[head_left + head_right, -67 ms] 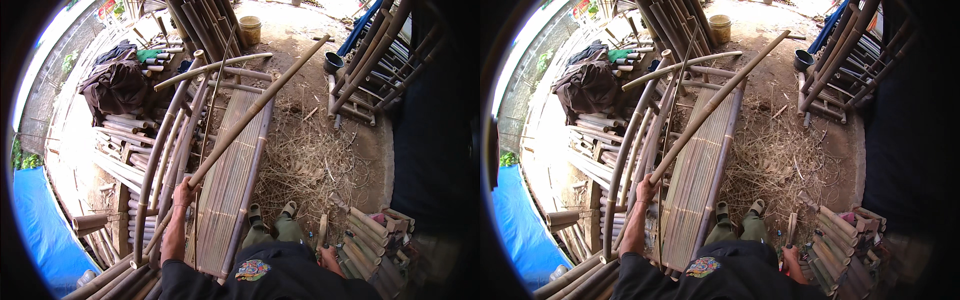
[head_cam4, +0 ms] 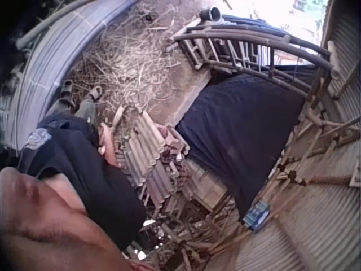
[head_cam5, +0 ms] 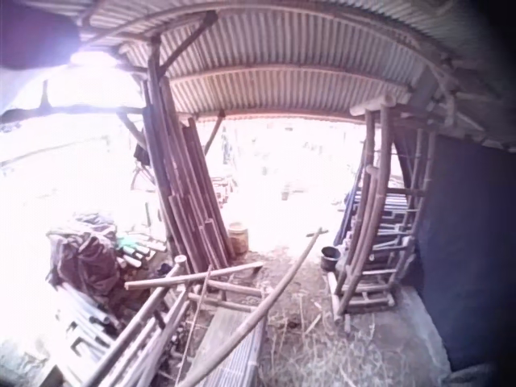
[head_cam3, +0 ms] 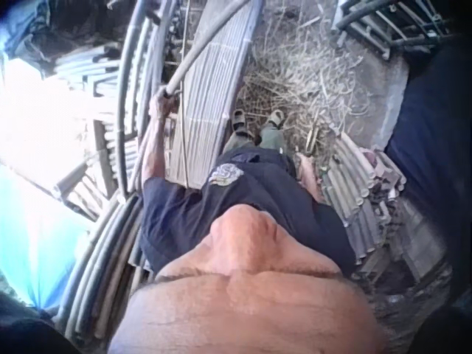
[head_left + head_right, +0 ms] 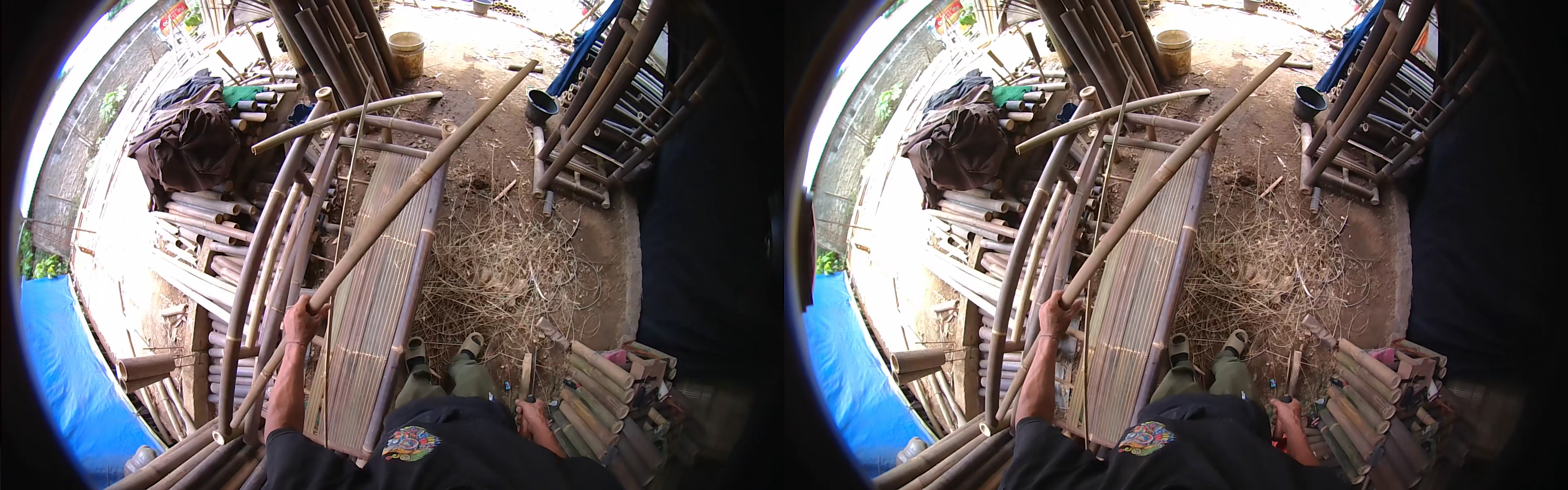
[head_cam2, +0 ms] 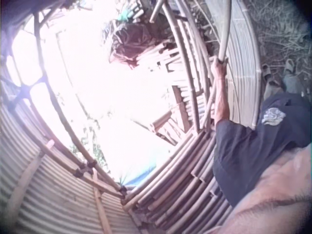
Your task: The person uses a knife to split a long bamboo pole into thin strips. They repeatedly shave the strips to thin them and then place the finished pieces onto a bamboo rack.
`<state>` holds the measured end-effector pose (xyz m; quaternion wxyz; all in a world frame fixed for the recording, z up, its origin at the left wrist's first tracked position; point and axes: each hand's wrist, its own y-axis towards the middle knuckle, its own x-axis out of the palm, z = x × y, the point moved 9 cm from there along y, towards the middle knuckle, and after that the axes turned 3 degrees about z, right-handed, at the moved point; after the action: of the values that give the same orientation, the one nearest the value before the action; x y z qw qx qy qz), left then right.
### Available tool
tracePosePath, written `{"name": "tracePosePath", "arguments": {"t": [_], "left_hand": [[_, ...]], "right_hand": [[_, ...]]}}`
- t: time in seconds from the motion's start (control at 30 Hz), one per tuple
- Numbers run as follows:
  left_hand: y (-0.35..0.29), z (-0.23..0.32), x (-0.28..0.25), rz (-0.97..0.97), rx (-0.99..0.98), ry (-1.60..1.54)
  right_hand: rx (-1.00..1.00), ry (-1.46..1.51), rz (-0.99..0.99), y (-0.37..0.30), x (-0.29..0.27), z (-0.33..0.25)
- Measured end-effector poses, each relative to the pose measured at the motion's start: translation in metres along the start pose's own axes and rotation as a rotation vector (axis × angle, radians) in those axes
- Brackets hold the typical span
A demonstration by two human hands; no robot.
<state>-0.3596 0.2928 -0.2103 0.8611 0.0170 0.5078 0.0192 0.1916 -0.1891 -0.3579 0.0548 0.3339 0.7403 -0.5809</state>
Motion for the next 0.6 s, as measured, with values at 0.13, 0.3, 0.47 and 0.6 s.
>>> {"name": "tracePosePath", "arguments": {"t": [0.13,0.3,0.47,0.6], "left_hand": [[-0.037,0.094,0.003,-0.179,0.22,-0.187],[-0.083,0.197,0.04,-0.344,0.139,-0.548],[-0.067,0.321,0.021,-0.244,0.364,-0.659],[-0.022,0.471,-0.078,-0.22,0.9,-0.405]], "right_hand": [[-0.211,0.504,-0.35,-0.073,0.064,-0.143],[-0.534,0.935,-0.784,-0.192,0.105,-0.349],[-0.777,1.073,-0.927,-0.301,0.064,-0.469],[-1.094,1.113,-0.47,-0.336,-0.058,-0.512]]}}
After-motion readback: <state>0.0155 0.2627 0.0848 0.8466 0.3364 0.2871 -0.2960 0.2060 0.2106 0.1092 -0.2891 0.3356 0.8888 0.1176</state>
